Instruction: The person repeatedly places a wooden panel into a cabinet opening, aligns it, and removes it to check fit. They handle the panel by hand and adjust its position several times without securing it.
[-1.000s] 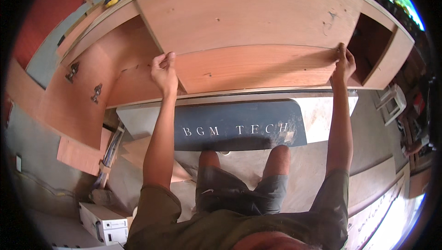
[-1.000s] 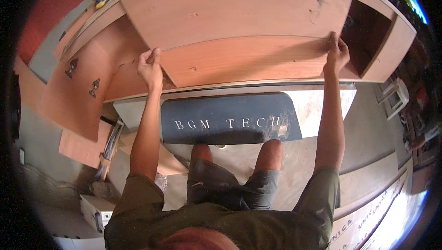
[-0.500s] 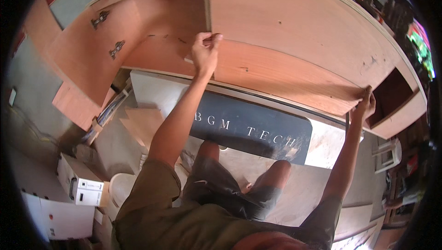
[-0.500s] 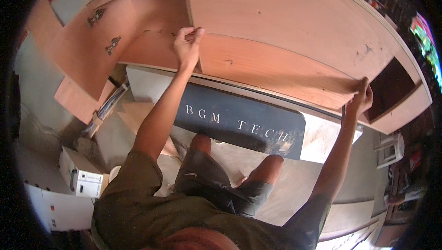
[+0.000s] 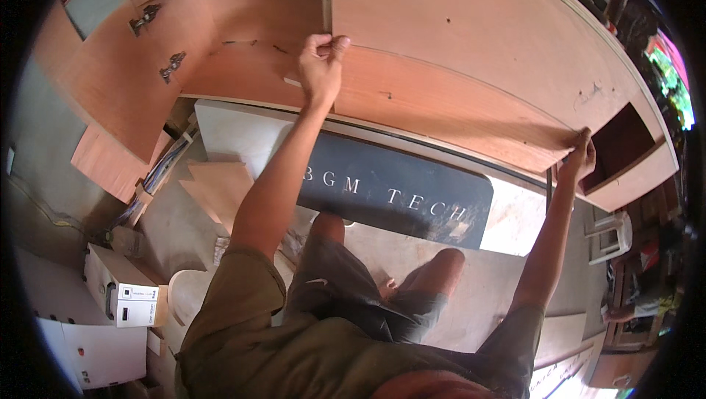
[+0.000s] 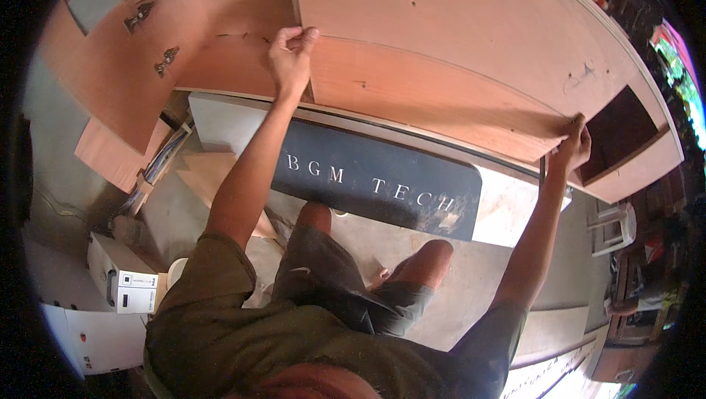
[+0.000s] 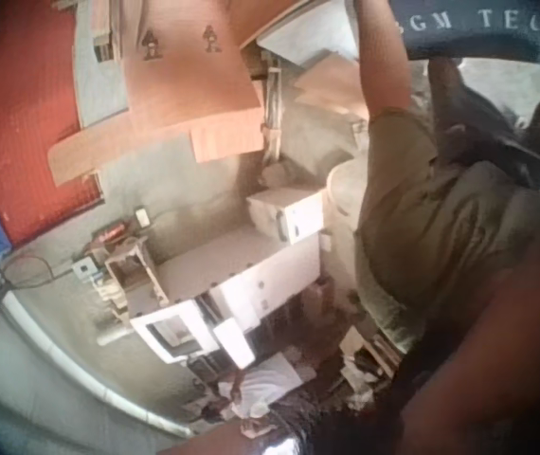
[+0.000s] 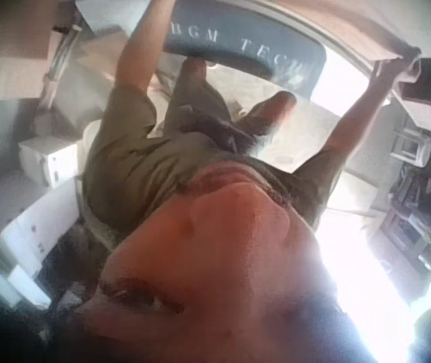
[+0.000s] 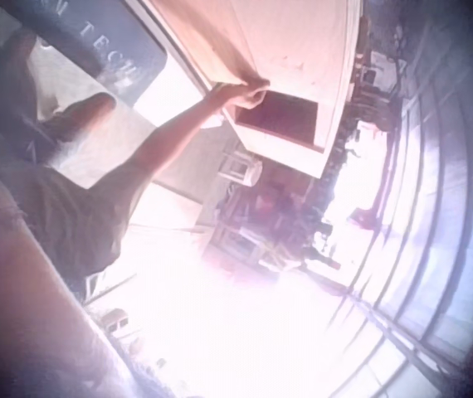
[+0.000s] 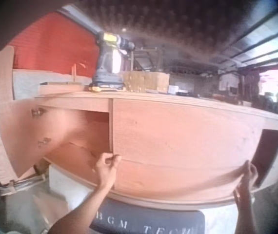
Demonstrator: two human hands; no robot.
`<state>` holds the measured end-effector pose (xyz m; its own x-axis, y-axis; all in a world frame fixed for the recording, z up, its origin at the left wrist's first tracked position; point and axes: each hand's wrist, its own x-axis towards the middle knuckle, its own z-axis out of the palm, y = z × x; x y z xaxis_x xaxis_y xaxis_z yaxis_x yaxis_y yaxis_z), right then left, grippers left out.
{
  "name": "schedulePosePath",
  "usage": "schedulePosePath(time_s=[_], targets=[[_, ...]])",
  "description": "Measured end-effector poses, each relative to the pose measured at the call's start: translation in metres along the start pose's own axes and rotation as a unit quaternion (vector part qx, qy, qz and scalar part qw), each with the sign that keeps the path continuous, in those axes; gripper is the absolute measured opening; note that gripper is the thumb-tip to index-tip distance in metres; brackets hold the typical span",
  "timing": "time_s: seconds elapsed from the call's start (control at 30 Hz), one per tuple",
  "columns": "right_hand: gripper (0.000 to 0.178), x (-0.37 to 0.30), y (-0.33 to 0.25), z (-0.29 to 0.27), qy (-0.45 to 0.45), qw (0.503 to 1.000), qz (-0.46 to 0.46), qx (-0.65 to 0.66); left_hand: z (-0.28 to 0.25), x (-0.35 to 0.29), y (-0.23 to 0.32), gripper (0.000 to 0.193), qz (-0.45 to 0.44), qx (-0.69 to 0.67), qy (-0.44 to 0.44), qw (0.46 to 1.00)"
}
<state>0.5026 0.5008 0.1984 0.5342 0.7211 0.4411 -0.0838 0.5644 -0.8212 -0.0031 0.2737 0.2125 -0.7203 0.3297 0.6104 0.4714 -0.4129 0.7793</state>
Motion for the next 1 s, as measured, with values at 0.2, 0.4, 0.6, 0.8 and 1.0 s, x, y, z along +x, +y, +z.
schedulePosePath(time_s=[0.2,0.4,0.6,0.8,1.0], targets=[[0.044,0.002,-0.003,-0.007,0.007,1.000,-0.003,-0.015,0.001,-0.003,-0.003,0.038,0.017,0.022,0.009,1.000],[0.039,0.008,0.002,-0.023,-0.005,0.997,-0.073,-0.025,0.010,0.002,-0.020,0.037,0.042,0.022,-0.008,0.999],[0.048,-0.003,0.009,0.012,0.057,0.995,-0.038,-0.066,-0.011,0.010,-0.025,0.042,0.060,0.051,-0.009,0.997],[0.057,0.005,0.006,0.000,0.086,0.993,-0.039,-0.075,0.000,0.008,-0.021,0.044,0.052,0.079,-0.005,0.996],[0.054,0.005,0.006,-0.003,0.067,0.995,-0.044,-0.051,-0.002,0.008,-0.026,0.044,0.055,0.067,-0.007,0.996]])
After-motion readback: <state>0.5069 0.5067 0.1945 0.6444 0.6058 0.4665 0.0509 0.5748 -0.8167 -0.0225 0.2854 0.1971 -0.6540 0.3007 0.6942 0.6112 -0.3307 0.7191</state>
